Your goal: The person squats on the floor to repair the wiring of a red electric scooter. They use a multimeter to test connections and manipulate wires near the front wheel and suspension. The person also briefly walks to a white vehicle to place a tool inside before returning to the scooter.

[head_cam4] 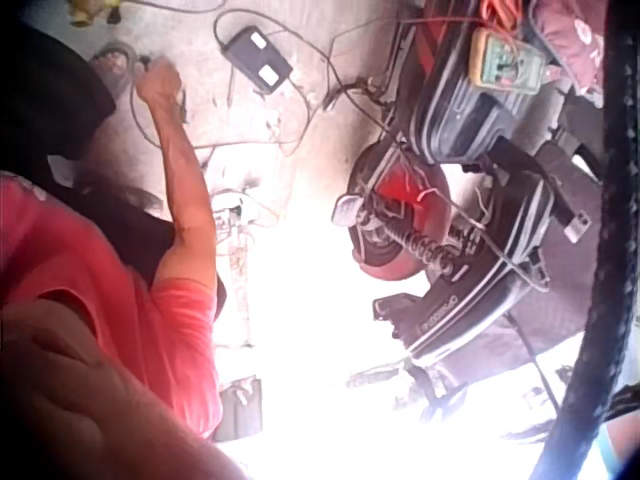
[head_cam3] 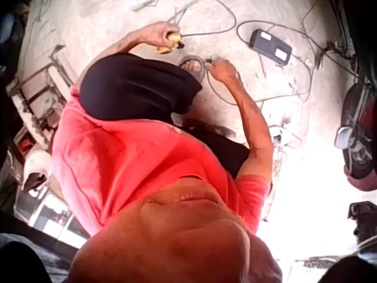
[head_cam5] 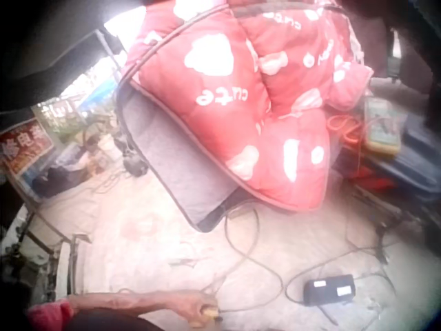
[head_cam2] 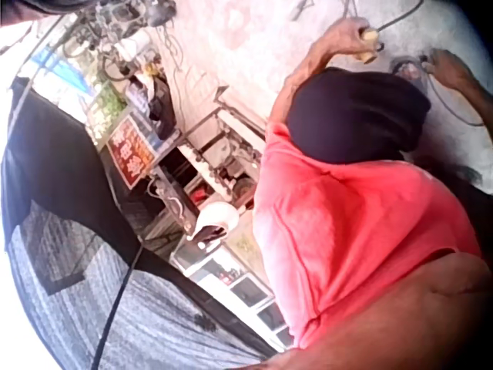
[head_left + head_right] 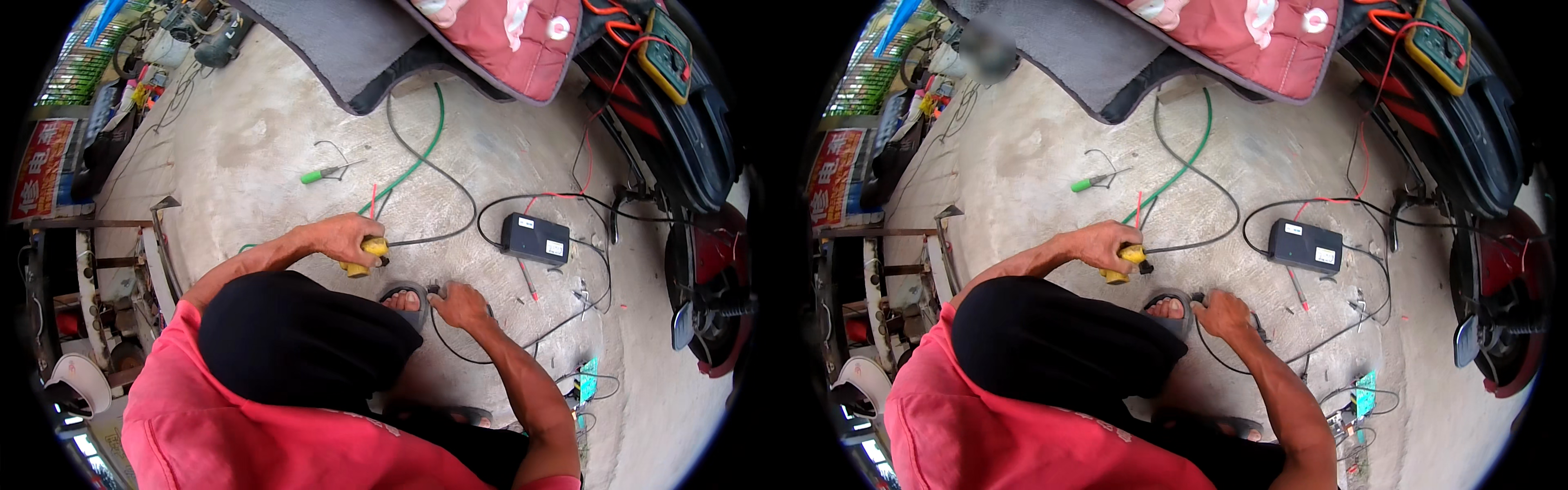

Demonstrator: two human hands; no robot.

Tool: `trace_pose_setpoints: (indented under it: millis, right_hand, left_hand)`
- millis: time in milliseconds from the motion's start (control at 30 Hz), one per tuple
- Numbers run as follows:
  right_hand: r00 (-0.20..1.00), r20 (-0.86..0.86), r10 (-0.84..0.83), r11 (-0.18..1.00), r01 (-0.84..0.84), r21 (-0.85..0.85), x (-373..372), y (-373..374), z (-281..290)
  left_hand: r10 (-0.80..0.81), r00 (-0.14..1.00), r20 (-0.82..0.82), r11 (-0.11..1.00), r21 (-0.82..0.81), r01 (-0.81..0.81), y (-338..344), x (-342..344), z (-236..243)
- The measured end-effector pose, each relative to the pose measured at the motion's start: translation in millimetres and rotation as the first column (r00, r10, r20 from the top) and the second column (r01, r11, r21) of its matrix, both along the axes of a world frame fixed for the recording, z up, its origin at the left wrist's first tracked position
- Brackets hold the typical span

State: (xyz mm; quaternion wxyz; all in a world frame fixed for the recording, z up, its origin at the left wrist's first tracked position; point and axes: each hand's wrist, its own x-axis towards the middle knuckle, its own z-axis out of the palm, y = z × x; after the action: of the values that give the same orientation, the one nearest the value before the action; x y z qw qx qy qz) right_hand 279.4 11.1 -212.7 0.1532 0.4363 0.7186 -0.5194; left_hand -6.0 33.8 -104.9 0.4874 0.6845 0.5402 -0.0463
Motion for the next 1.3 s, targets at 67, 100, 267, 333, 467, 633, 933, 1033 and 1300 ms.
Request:
trace_pose_setpoints:
  millis: [67, 100, 267, 333, 467, 633, 933, 1033, 1300]
  right_hand:
    - [0.999, -0.013, 0.051, 0.998, -0.050, 0.047, 6.3, 16.3, -0.2]
    - [0.997, -0.014, 0.078, 0.995, -0.077, 0.060, 11.8, 21.9, 1.1]
    - [0.988, 0.009, -0.157, 0.985, 0.156, 0.078, 43.6, 65.4, 86.8]
    - [0.983, 0.013, -0.185, 0.980, 0.184, 0.076, 58.5, 67.3, 113.9]
    - [0.934, 0.057, -0.353, 0.933, 0.356, -0.053, 85.8, 56.1, 166.2]
    - [0.787, 0.105, -0.608, 0.741, 0.609, -0.283, 116.3, 10.0, 233.8]
    - [0.735, 0.284, -0.616, 0.615, 0.674, -0.410, 134.4, -68.1, 361.6]
    - [0.742, 0.339, -0.579, 0.600, 0.669, -0.439, 101.3, -60.5, 409.3]
    - [0.729, 0.323, -0.603, 0.594, 0.681, -0.428, -15.9, 21.4, 485.6]
  left_hand:
    - [0.013, 1.000, -0.026, 1.000, 0.006, -0.013, 4.7, 2.2, 9.9]
    - [0.036, 0.999, -0.038, 0.999, 0.005, -0.036, 3.8, 2.7, 14.7]
    - [0.139, 0.986, -0.097, 0.987, -0.069, -0.146, -18.4, -13.3, 76.2]
    - [0.169, 0.975, -0.145, 0.982, -0.055, -0.179, -33.8, -25.2, 107.1]
    - [0.368, 0.896, -0.248, 0.913, -0.085, -0.398, -62.8, -44.7, 187.9]
    - [0.907, 0.348, -0.239, 0.292, -0.240, -0.926, -125.0, -86.6, 259.4]
    - [0.748, -0.575, 0.332, -0.201, -0.712, -0.672, -154.2, -147.9, 388.2]
    - [0.649, -0.653, 0.390, -0.180, -0.755, -0.630, -125.6, -170.4, 404.3]
    - [0.386, -0.799, 0.462, -0.104, -0.839, -0.535, -89.2, -285.8, 431.8]
